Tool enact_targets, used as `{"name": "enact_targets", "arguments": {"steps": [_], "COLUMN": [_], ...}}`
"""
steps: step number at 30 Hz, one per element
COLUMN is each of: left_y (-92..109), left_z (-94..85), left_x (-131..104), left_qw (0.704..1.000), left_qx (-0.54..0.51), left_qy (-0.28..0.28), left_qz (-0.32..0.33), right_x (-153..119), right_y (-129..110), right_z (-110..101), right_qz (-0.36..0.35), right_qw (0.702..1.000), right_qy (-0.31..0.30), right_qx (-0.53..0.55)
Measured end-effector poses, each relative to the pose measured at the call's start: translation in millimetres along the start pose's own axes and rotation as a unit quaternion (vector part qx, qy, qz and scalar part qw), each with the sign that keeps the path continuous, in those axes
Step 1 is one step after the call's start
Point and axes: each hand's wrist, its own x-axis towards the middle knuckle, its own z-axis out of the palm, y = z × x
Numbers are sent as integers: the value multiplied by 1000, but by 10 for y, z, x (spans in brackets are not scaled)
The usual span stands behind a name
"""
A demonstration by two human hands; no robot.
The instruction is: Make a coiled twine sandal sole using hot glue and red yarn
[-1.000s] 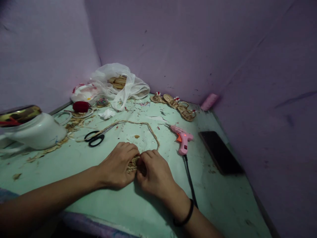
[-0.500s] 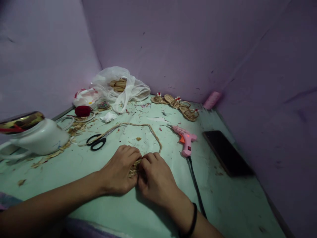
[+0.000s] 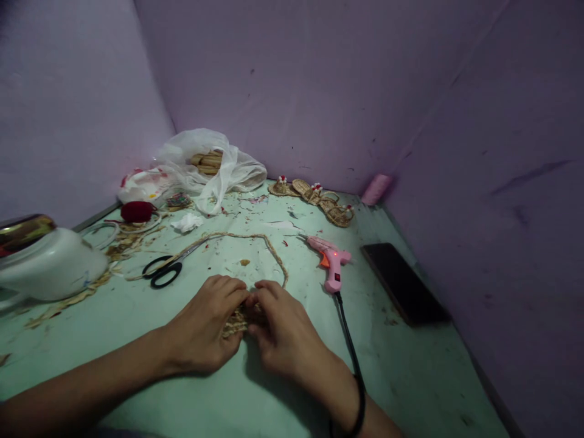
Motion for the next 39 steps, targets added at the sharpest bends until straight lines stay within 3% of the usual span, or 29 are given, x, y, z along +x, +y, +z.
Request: {"name": "enact_targets", "arguments": {"steps": [2,6,9,12,15,22,27,33,37,39], "left_y": [-5,-62,-157,-261,-316,-294,-309,-329,-313,-290], "left_z": [5,-35,-99,-181,-255,-261,-236,-234,-193,-147], "left_x": [-8,-53,-83,-90,-81,-43,-38,-16,-15,-19], "left_qw": [1000,999,990,971,955,945,941,933,937,941], "left_qx": [0,-33,-48,-56,-84,-123,-160,-156,-140,-129], "left_qy": [10,33,127,231,278,276,266,306,313,309], "left_qz": [3,24,26,-16,-63,-122,-133,-105,-70,-44], "right_x": [16,38,20,-1,3,37,1,-31,19,41], "right_y": [19,64,111,151,170,161,113,38,-29,-35], "right_z": [-75,-220,-263,-255,-243,-224,-188,-174,-97,-27], "right_qz": [18,72,49,26,28,80,61,81,115,146], "right_qw": [995,962,944,929,921,934,948,940,946,916], "right_qy": [40,197,256,292,333,283,286,319,205,130], "right_qx": [95,177,204,224,199,204,125,88,222,350]}}
